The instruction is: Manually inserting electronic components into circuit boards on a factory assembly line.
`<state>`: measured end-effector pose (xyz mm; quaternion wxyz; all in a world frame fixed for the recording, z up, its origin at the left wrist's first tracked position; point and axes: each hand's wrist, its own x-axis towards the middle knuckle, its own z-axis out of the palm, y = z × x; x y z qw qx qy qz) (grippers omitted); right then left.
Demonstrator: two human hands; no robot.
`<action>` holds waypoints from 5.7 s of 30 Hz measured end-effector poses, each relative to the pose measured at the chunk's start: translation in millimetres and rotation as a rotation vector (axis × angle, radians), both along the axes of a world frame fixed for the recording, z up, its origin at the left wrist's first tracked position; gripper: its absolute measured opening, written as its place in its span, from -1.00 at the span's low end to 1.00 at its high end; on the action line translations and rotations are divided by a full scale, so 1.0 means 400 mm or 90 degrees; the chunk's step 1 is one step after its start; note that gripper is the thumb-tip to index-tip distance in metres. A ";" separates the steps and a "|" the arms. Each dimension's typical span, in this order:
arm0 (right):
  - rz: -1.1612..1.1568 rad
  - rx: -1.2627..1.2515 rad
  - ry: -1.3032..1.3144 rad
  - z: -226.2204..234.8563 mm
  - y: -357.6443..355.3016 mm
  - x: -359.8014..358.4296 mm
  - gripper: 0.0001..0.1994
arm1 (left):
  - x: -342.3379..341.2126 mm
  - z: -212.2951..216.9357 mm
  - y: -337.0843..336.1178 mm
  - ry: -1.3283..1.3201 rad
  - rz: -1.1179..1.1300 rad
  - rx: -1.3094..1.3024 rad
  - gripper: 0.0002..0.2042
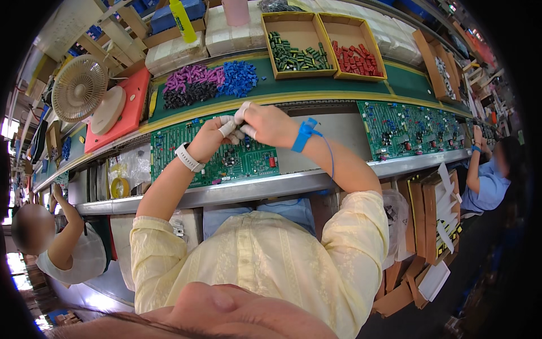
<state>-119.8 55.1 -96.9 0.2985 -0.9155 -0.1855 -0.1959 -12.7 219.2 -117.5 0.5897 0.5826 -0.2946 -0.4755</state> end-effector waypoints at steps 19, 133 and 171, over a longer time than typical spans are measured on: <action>-0.032 -0.013 0.198 -0.082 0.037 0.013 -0.82 | -0.011 -0.019 0.108 -0.664 -0.017 0.057 -0.85; -0.914 -0.074 0.543 -0.482 -0.308 -1.108 -0.82 | -0.053 -0.022 0.223 -0.866 -0.099 -0.016 -0.86; -0.055 -0.110 0.428 -0.029 0.047 -0.077 -0.65 | 0.135 -0.090 0.591 -0.634 0.360 0.301 -0.59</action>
